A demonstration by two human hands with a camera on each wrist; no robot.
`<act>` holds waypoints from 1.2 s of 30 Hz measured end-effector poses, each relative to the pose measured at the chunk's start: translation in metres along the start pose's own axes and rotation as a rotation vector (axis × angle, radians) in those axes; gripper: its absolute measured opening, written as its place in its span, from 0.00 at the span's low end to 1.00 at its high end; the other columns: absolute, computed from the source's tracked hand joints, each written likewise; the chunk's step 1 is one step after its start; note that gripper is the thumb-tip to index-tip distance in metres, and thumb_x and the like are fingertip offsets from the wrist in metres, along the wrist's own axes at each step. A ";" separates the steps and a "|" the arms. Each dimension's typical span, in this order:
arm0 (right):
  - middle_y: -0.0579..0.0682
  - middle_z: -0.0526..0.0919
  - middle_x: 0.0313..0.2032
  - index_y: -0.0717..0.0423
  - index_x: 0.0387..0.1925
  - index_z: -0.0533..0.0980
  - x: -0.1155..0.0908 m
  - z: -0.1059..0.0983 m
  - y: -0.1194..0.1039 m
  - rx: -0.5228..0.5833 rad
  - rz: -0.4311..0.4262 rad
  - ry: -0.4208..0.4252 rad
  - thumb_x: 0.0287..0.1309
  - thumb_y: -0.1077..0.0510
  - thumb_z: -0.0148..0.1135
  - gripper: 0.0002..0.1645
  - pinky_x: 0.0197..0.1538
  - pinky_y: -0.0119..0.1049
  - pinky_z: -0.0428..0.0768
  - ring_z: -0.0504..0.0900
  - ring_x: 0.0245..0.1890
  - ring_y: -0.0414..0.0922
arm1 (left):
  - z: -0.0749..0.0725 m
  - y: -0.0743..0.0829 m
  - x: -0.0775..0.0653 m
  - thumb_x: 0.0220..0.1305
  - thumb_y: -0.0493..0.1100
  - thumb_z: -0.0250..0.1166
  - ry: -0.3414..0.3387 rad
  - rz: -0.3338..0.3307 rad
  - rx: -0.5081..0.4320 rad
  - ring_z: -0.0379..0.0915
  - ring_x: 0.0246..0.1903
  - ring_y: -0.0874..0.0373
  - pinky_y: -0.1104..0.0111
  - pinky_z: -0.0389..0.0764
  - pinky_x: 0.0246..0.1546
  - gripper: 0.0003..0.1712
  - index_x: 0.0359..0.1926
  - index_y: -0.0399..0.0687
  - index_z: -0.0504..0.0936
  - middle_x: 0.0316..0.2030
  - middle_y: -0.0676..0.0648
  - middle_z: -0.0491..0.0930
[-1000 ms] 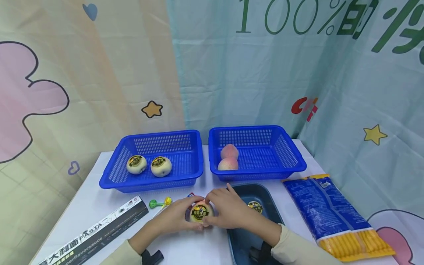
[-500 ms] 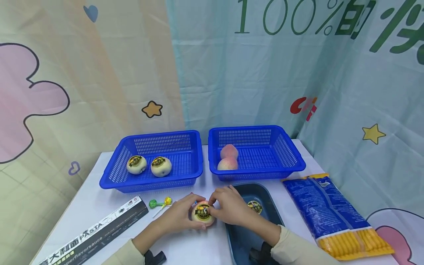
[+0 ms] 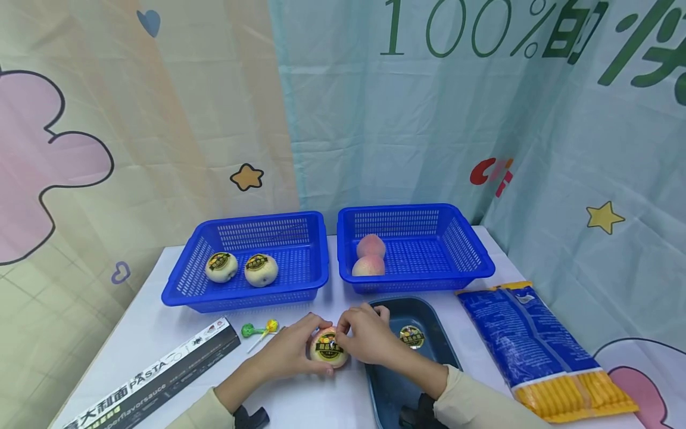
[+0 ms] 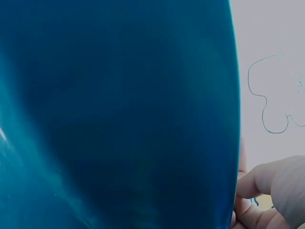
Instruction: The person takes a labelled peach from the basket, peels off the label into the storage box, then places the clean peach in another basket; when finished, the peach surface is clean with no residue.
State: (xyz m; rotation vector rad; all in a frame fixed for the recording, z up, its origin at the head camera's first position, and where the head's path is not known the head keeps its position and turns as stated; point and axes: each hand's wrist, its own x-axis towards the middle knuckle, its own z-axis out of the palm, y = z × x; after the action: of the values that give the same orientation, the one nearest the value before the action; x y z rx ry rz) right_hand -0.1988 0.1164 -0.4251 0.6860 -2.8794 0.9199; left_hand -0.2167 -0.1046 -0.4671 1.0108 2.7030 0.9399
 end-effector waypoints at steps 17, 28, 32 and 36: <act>0.47 0.80 0.36 0.52 0.35 0.78 -0.021 -0.073 0.008 0.443 -0.004 -0.112 0.69 0.61 0.62 0.04 0.38 0.36 0.80 0.79 0.37 0.47 | -0.003 -0.002 0.002 0.48 0.69 0.77 -0.026 -0.028 -0.029 0.75 0.43 0.64 0.68 0.80 0.39 0.42 0.58 0.57 0.73 0.48 0.58 0.75; 0.45 0.78 0.25 0.58 0.32 0.81 -0.048 -0.065 0.072 0.454 0.072 -0.460 0.64 0.68 0.59 0.08 0.26 0.30 0.71 0.69 0.22 0.36 | -0.005 -0.003 -0.001 0.50 0.71 0.74 -0.056 -0.054 -0.049 0.75 0.49 0.62 0.63 0.81 0.47 0.42 0.60 0.57 0.73 0.53 0.56 0.75; 0.44 0.78 0.21 0.58 0.28 0.80 -0.045 -0.050 0.073 0.416 0.130 -0.453 0.58 0.71 0.58 0.09 0.23 0.30 0.67 0.68 0.20 0.37 | -0.006 -0.004 -0.001 0.51 0.68 0.75 -0.068 -0.054 -0.072 0.75 0.51 0.62 0.64 0.81 0.49 0.42 0.61 0.57 0.72 0.53 0.56 0.75; 0.44 0.79 0.20 0.58 0.22 0.78 -0.044 -0.044 0.074 0.330 0.143 -0.421 0.54 0.72 0.60 0.10 0.22 0.30 0.68 0.70 0.19 0.38 | -0.006 -0.005 0.001 0.52 0.68 0.75 -0.079 -0.048 -0.103 0.74 0.52 0.63 0.64 0.80 0.51 0.41 0.61 0.58 0.71 0.54 0.56 0.74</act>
State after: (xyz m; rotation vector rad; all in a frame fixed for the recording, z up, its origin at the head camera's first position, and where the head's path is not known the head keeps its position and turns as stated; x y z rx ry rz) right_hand -0.1951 0.2123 -0.4367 0.7867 -3.2042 1.4534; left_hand -0.2215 -0.1100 -0.4651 0.9389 2.5744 0.9974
